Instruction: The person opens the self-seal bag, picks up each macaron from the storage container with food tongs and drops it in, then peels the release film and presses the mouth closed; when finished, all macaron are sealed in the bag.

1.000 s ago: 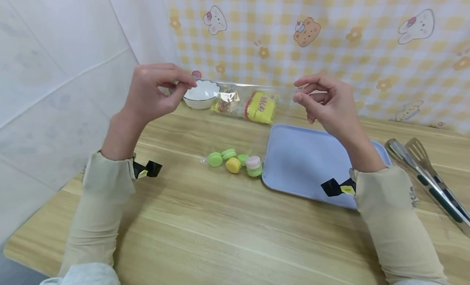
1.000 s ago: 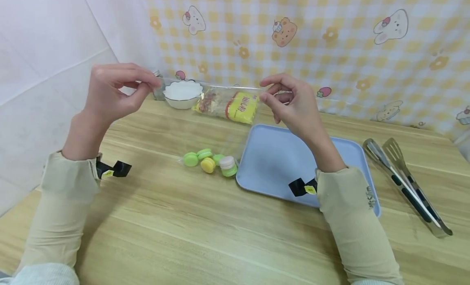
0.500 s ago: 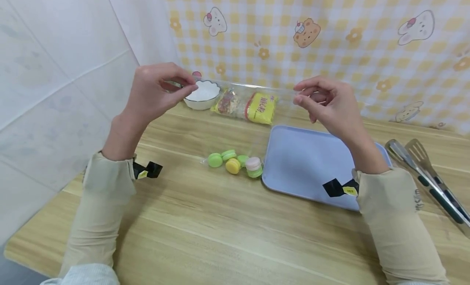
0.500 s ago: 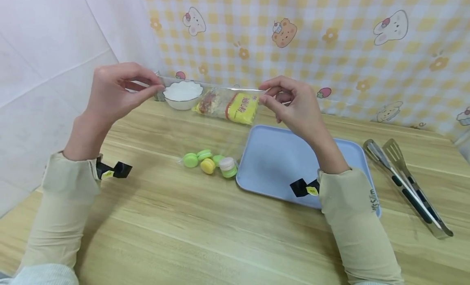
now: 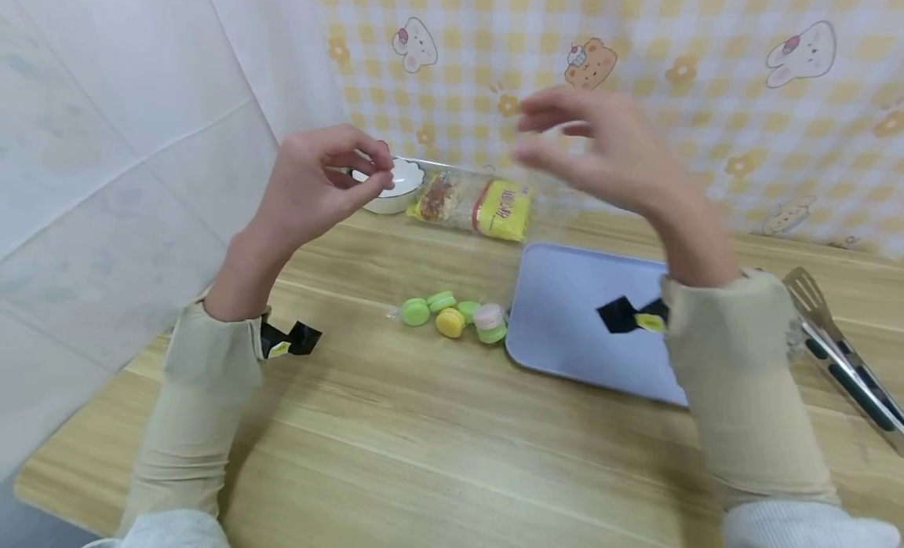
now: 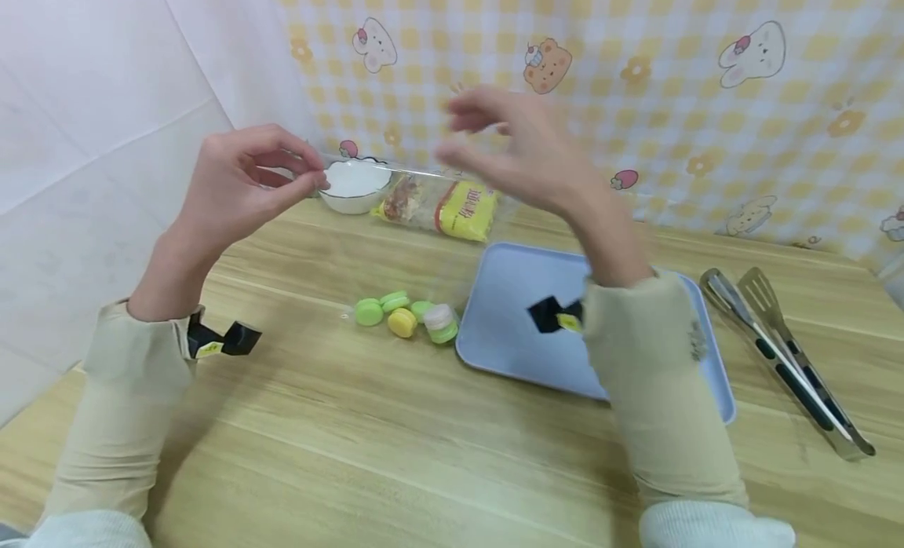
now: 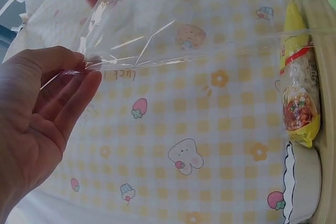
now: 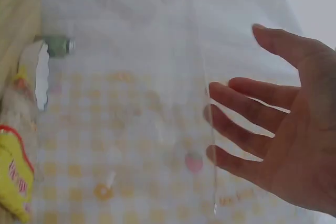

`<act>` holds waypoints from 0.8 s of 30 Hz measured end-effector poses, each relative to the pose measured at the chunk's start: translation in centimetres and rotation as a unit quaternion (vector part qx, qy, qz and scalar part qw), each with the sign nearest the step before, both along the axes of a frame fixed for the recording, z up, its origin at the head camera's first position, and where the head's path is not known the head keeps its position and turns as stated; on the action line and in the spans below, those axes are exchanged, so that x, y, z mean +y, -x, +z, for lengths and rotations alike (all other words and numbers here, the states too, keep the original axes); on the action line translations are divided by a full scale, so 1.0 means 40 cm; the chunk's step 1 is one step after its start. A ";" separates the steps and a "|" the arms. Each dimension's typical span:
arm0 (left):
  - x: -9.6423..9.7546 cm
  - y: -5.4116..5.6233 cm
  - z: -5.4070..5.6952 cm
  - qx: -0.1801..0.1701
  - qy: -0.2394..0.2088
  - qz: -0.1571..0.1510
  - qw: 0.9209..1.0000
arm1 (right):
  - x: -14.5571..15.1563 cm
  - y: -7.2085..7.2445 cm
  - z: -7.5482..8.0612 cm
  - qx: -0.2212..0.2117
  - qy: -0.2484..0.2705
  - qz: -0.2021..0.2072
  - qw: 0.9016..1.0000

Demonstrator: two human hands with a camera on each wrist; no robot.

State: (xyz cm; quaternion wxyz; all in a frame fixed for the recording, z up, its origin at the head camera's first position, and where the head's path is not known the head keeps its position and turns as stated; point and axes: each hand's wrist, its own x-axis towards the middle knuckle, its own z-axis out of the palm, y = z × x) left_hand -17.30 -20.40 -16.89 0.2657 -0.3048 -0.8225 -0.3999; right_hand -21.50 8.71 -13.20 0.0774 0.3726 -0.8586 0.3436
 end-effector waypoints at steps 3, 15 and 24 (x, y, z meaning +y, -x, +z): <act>0.006 0.000 0.001 0.012 -0.001 -0.001 1.000 | -0.124 0.002 0.044 0.009 -0.123 0.082 0.989; 0.014 0.015 -0.015 -0.025 -0.014 -0.025 0.999 | -0.252 0.064 0.019 -0.110 -0.158 0.175 0.966; 0.021 0.026 -0.019 -0.019 -0.006 -0.053 0.998 | -0.191 0.077 0.003 -0.099 -0.176 0.128 0.971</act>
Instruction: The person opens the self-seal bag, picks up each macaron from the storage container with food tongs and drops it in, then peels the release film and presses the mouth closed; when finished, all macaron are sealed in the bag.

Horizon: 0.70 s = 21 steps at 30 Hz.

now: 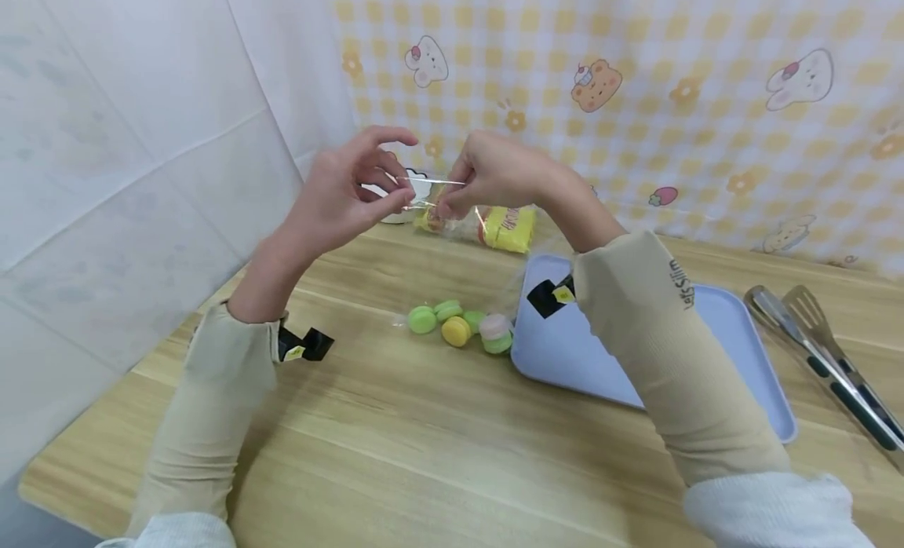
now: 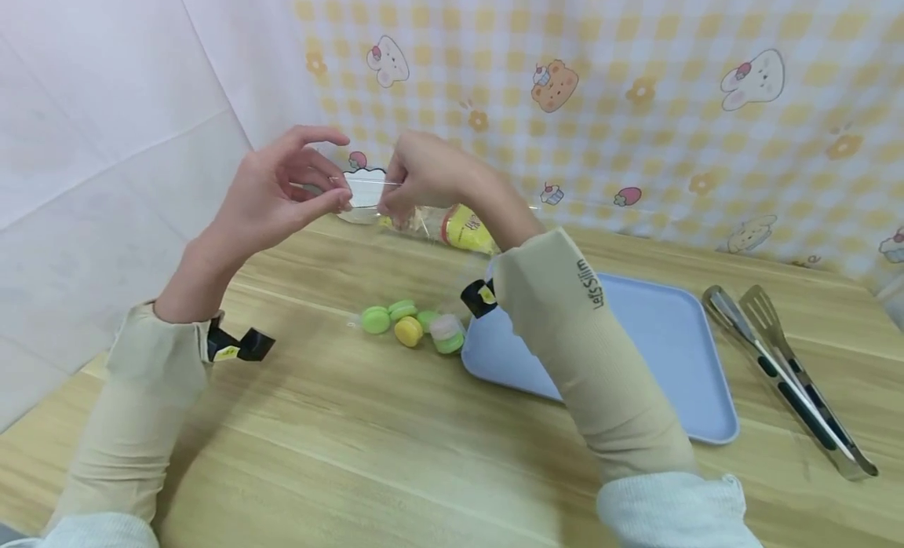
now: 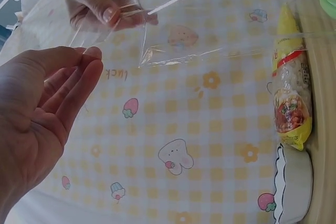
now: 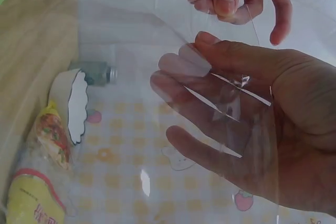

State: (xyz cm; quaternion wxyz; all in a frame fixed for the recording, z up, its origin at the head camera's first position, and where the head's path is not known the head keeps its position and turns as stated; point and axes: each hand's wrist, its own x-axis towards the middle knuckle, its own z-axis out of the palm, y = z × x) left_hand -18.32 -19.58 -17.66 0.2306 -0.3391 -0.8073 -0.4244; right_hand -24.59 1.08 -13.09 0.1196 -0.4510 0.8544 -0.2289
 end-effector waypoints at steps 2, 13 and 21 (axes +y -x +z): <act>-0.008 -0.002 0.001 -0.004 0.005 0.008 1.000 | 0.013 0.003 -0.006 -0.008 0.004 -0.005 1.000; -0.039 -0.002 0.010 -0.032 -0.003 -0.003 0.999 | 0.117 0.025 -0.031 -0.045 0.001 -0.027 0.999; -0.061 0.014 0.014 -0.030 0.003 0.016 0.999 | 0.223 0.027 -0.040 -0.028 -0.022 -0.068 0.997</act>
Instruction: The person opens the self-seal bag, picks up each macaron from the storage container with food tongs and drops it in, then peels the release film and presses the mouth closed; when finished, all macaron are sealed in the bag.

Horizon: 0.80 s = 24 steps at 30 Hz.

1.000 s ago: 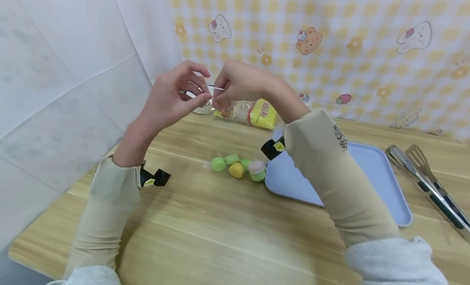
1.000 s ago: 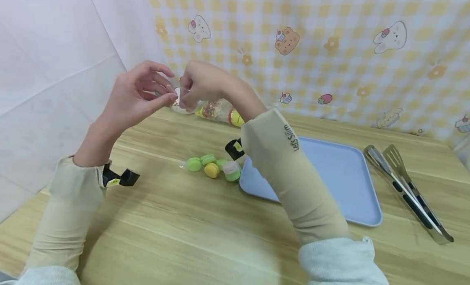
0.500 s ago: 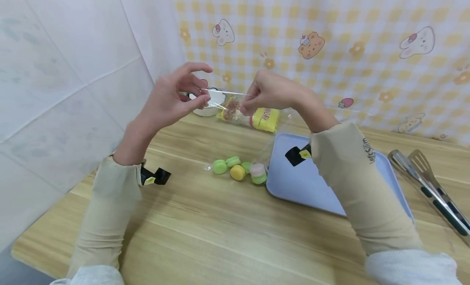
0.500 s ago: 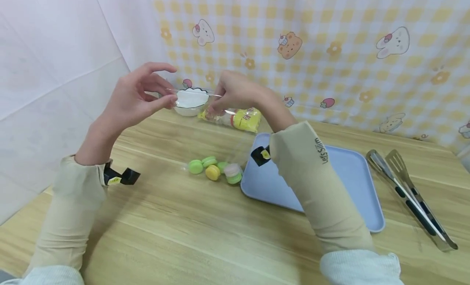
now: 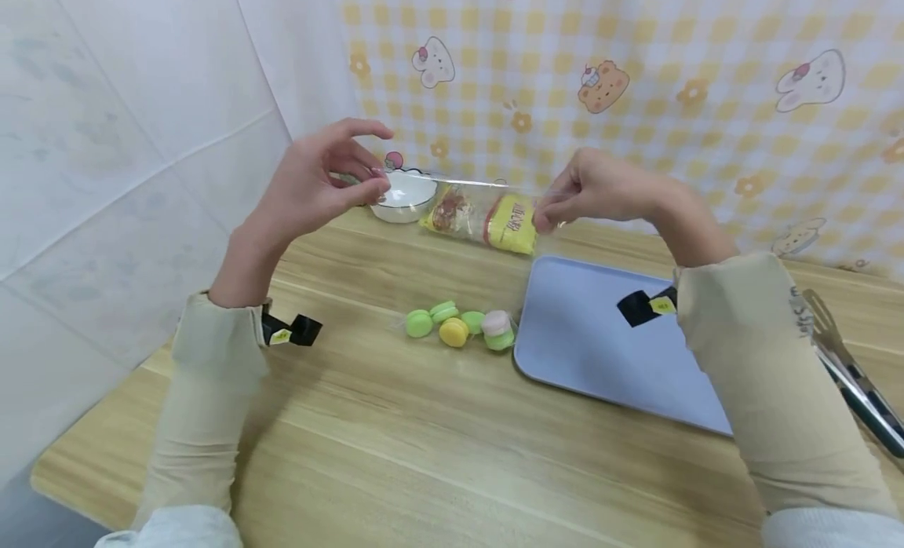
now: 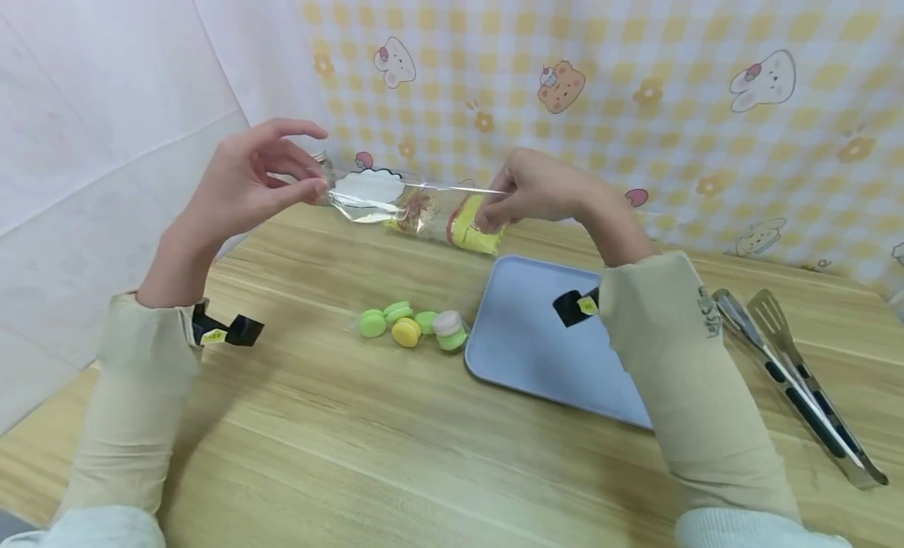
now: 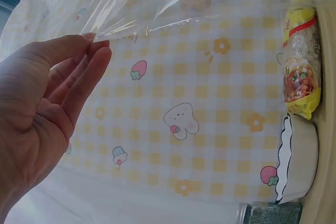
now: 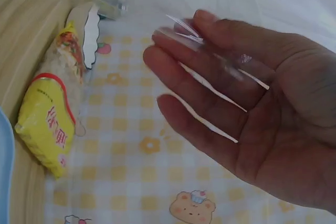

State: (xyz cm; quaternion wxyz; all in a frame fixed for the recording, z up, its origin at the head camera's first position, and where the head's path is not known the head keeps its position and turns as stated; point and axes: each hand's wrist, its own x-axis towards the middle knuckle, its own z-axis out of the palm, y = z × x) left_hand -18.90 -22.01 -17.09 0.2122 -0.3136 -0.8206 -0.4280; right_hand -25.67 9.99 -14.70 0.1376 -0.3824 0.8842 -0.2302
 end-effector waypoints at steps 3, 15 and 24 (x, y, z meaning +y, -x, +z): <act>-0.004 0.008 0.000 -0.012 -0.008 -0.015 1.000 | 0.028 0.001 -0.017 -0.017 0.034 -0.002 0.999; -0.062 -0.085 0.068 -0.109 -0.125 -0.197 0.966 | 0.024 -0.142 -0.005 -0.045 0.142 0.169 0.974; -0.092 0.018 -0.039 -0.248 -0.084 -0.035 0.965 | -0.042 -0.032 -0.129 -0.167 0.180 0.021 0.969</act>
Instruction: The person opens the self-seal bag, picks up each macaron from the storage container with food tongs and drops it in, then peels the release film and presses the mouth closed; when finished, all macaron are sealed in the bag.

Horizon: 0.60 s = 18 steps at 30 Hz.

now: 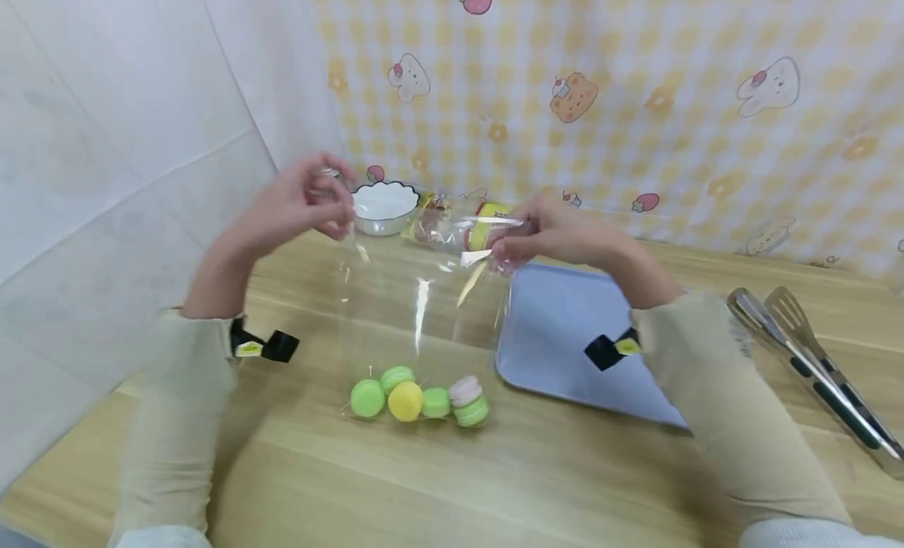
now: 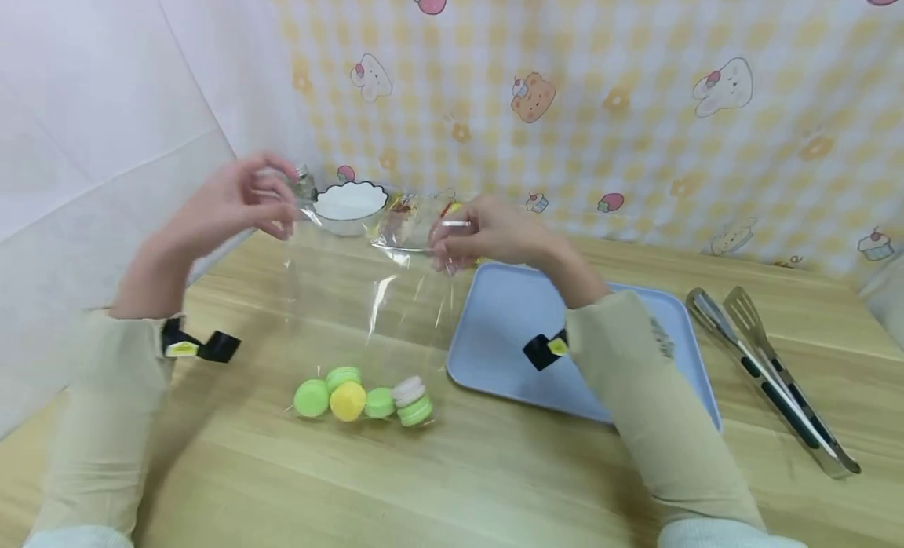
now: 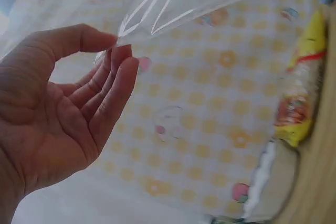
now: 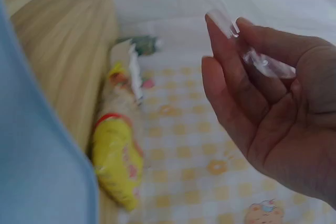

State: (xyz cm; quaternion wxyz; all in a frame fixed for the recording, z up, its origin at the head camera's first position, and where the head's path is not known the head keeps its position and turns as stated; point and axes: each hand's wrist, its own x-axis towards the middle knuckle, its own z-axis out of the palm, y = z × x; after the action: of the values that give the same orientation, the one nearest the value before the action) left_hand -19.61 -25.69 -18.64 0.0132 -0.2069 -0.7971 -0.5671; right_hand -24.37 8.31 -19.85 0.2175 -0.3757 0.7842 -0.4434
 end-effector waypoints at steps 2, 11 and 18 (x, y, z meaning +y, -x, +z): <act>0.008 0.054 -0.073 -0.054 0.034 0.044 0.997 | -0.019 0.042 -0.052 -0.018 -0.063 -0.049 0.997; 0.039 0.217 -0.295 -0.194 0.098 0.032 0.976 | -0.067 0.117 -0.151 0.013 -0.268 -0.121 0.956; 0.018 0.249 -0.314 -0.243 0.115 0.023 0.963 | -0.100 0.113 -0.190 0.084 -0.329 -0.141 0.930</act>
State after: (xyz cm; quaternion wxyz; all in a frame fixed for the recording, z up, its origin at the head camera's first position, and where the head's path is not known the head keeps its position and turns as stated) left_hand -29.55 -24.96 -31.22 -0.1913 -0.0447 -0.8406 -0.5048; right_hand -28.90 4.31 -27.45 0.1970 -0.2045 0.9465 -0.1533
